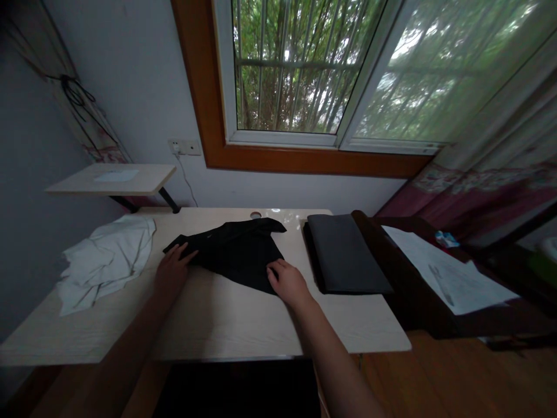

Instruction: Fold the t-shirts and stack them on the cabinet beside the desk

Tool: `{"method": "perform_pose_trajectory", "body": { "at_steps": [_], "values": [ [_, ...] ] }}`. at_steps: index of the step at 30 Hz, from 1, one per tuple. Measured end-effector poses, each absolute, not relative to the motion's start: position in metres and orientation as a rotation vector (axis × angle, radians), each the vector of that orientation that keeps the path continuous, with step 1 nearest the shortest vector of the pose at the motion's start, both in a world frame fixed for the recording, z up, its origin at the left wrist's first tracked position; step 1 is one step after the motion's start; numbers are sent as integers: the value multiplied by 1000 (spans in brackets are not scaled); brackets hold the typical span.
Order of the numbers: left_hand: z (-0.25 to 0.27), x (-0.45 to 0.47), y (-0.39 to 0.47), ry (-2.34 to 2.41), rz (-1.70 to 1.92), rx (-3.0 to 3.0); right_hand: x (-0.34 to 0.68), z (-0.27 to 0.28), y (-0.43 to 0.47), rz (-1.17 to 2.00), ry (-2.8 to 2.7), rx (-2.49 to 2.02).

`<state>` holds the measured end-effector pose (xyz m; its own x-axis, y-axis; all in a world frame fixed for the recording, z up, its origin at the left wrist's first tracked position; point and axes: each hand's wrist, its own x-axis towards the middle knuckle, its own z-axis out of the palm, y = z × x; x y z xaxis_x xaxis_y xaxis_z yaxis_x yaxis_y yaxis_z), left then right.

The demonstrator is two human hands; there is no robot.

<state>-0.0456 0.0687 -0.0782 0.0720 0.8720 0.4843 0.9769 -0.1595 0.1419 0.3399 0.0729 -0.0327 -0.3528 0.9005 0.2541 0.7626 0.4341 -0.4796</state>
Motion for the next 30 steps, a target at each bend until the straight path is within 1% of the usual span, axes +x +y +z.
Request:
{"method": "perform_pose_trajectory", "body": {
  "at_steps": [2,6,7,8,9,12,14,16,19,21,23,28,30],
  "values": [
    [-80,-46,69,-1884,-691,-2099,339,-21,69,554,-2304,-1355],
    [-82,-47,70,-1888,-717,-2081,329,-4,62,1058,-2436,-1182],
    [-82,-48,71,-1887,-733,-2085,326,-2,62,1133,-2433,-1128],
    [-81,-48,71,-1882,-753,-2090,322,-1,64,1137,-2415,-1082],
    [-80,-48,71,-1872,-776,-2100,319,-2,67,1066,-2385,-1052],
    [-74,-46,68,-1788,-866,-2197,311,-11,83,606,-2285,-1059],
    [-70,-43,64,-1671,-895,-2365,308,-23,95,353,-2292,-1125],
    [-67,-39,60,-1536,-868,-2570,306,-36,102,201,-2333,-1214],
    [-65,-34,58,-1454,-813,-2726,301,-50,103,77,-2336,-1326],
    [-64,-32,59,-1468,-802,-2723,297,-51,100,50,-2314,-1374],
    [-63,-32,61,-1496,-806,-2693,294,-47,96,92,-2305,-1418],
    [-63,-37,64,-1612,-878,-2579,290,-35,80,512,-2339,-1472],
    [-64,-39,64,-1648,-887,-2522,291,-35,77,543,-2325,-1503]
  ]
}}
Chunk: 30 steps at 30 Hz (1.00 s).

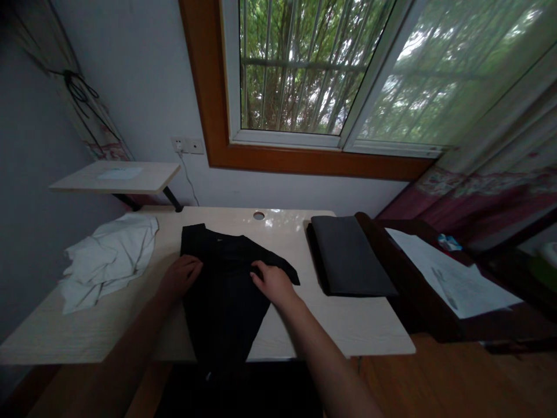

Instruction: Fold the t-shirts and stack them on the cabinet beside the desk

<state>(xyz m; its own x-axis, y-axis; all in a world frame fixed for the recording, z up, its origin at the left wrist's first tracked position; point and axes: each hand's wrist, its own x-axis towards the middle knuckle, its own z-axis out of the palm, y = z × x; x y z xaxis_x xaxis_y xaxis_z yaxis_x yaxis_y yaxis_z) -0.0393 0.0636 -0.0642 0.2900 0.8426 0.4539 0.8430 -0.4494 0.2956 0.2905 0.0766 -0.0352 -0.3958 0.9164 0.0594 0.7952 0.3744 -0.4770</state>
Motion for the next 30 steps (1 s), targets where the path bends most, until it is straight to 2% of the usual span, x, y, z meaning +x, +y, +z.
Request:
{"method": "perform_pose_trajectory", "body": {
  "at_steps": [6,12,24,30],
  "values": [
    [-66,-41,64,-1646,-839,-2500,308,-47,85,291,-2195,-1691],
    [-68,-39,65,-1625,-836,-2524,325,-44,102,304,-2223,-1822],
    [-72,-39,67,-1669,-768,-2512,359,-3,136,105,-1764,-1596],
    [-70,-39,66,-1618,-759,-2572,361,-6,146,-77,-1766,-1693]
  ]
}}
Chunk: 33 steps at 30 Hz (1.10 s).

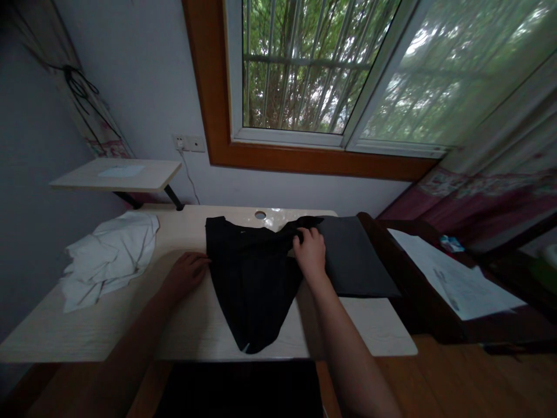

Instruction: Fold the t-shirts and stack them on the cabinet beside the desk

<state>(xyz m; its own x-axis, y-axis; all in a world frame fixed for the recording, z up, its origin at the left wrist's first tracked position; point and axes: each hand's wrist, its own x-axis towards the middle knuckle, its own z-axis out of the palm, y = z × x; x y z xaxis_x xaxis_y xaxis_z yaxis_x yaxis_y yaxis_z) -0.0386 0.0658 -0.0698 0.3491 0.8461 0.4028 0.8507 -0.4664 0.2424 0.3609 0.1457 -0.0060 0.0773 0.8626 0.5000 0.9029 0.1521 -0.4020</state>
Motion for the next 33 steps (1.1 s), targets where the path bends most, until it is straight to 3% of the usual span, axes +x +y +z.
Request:
{"method": "perform_pose_trajectory", "body": {
  "at_steps": [6,16,24,29,33],
  "values": [
    [-62,-35,64,-1551,-852,-2633,340,-27,134,-166,-1899,-1556],
    [-62,-45,55,-1618,-977,-2734,314,-65,110,138,-2301,-1402],
    [-80,-53,78,-1960,-1055,-2129,341,-49,114,238,-2323,-1432],
    [-83,-51,78,-1947,-888,-2199,346,-34,116,175,-2231,-1674],
    [-79,-51,76,-1954,-871,-2200,339,-30,123,81,-2252,-1619]
  ]
}}
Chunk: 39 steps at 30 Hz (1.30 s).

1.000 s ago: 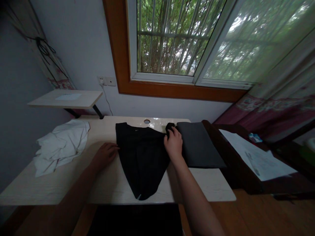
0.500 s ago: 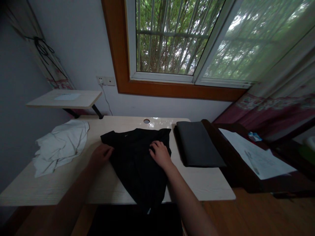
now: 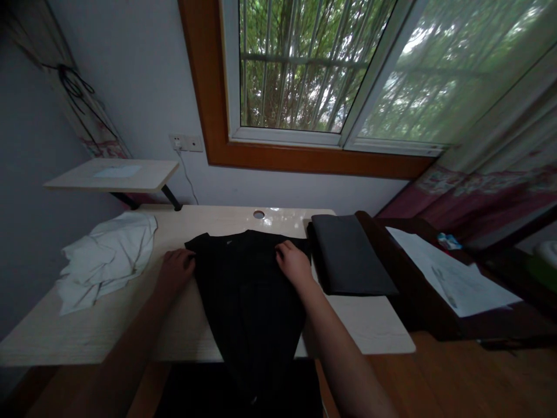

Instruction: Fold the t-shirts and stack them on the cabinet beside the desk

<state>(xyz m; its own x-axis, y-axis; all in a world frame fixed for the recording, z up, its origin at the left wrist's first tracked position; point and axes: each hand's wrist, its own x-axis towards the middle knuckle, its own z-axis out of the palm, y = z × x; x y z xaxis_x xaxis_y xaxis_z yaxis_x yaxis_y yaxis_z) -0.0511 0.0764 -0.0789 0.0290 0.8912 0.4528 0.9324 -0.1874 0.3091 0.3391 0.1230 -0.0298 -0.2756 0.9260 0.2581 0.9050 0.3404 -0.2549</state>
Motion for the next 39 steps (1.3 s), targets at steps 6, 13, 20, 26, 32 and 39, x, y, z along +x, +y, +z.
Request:
{"method": "perform_pose_trajectory", "body": {
  "at_steps": [6,13,20,26,32,39],
  "values": [
    [-75,-54,73,-1979,-957,-2239,313,-31,161,53,-2387,-1483],
    [-78,-57,73,-2158,-1031,-2016,293,-50,196,-18,-2315,-1580],
    [-82,-56,78,-2119,-1002,-1972,299,-72,181,-166,-2161,-1593],
    [-85,-59,77,-2100,-1012,-2008,308,-70,167,-165,-2176,-1519],
    [-78,-62,73,-1899,-1309,-2219,321,-74,169,27,-1873,-1485],
    [-81,-54,64,-2017,-1415,-2292,333,-78,166,98,-1552,-1492]
  ]
}}
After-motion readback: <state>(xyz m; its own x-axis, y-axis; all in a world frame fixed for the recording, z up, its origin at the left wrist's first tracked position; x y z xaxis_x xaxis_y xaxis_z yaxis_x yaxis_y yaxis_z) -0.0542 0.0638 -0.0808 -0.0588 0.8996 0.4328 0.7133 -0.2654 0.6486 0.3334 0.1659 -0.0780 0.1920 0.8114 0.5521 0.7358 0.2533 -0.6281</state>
